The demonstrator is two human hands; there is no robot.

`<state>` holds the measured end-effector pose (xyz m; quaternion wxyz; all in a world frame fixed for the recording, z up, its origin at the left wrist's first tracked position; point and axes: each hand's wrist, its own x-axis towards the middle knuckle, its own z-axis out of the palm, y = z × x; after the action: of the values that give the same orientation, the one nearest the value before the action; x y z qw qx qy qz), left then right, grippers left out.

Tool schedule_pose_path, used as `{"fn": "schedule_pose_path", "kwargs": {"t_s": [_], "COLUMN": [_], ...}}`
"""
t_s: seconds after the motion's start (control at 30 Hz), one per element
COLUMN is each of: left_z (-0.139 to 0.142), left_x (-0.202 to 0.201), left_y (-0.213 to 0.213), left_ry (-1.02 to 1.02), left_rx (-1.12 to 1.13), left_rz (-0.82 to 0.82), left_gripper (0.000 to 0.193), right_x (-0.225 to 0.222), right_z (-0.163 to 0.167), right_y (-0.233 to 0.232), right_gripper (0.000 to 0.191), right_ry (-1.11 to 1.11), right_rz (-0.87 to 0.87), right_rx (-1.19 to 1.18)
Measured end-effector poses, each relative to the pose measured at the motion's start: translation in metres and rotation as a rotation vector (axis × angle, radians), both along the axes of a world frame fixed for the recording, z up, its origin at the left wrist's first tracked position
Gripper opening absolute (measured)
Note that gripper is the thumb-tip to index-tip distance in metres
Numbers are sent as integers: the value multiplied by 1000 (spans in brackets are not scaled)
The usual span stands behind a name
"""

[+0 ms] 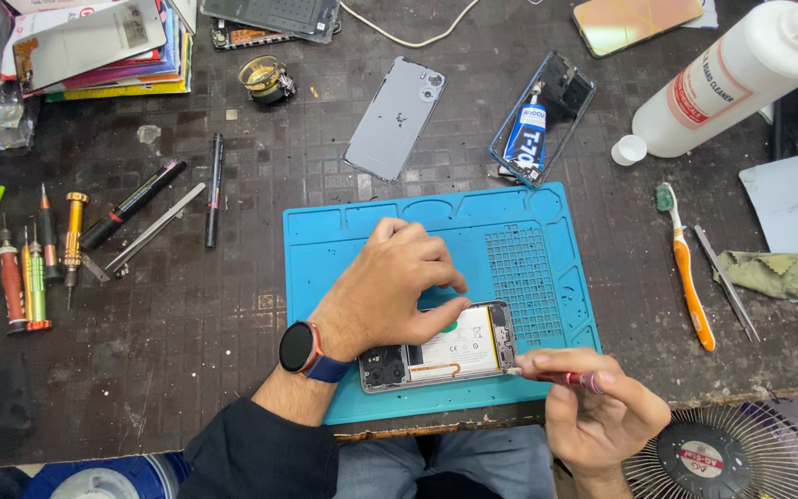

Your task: The person uses a screwdriver to remove screws from a smartphone placed on a blue mat. They then use their fingers to pry and separate the phone's back cover from the frame, exposing the internal components.

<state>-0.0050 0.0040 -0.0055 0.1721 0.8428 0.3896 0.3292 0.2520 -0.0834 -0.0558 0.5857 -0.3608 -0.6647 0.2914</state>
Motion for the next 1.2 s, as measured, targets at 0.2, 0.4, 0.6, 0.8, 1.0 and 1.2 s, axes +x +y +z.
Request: {"fn": "schedule_pose_path", "kwargs": {"t_s": [0.2, 0.4, 0.6, 0.8, 1.0, 1.2], "left_z": [-1, -1, -1, -1, -1, -1], "left_x": [-2, 0, -2, -1, -1, -2], "left_y": [0, 0, 1, 0, 0, 0], "left_ry": [25, 26, 26, 16, 14, 11], "left_rx": [-34, -17, -25, 2, -10, -7], "left_rz": [12, -8, -5, -5, -6, -10], "left_gripper": [14, 19, 19, 17, 17, 17], "right_x": [0, 1, 2, 4, 5, 5], "right_z": [-4, -7, -7, -8, -10, -5], "right_y": [2, -2, -1, -3, 2, -3], "right_gripper": [49, 43, 52, 45, 55, 49], "right_ry": [-34, 2, -26, -3, -7, 51], "right_rz": [-43, 9, -39, -11, -22, -20], "right_rx": [96, 34, 51, 1, 101, -68]}}
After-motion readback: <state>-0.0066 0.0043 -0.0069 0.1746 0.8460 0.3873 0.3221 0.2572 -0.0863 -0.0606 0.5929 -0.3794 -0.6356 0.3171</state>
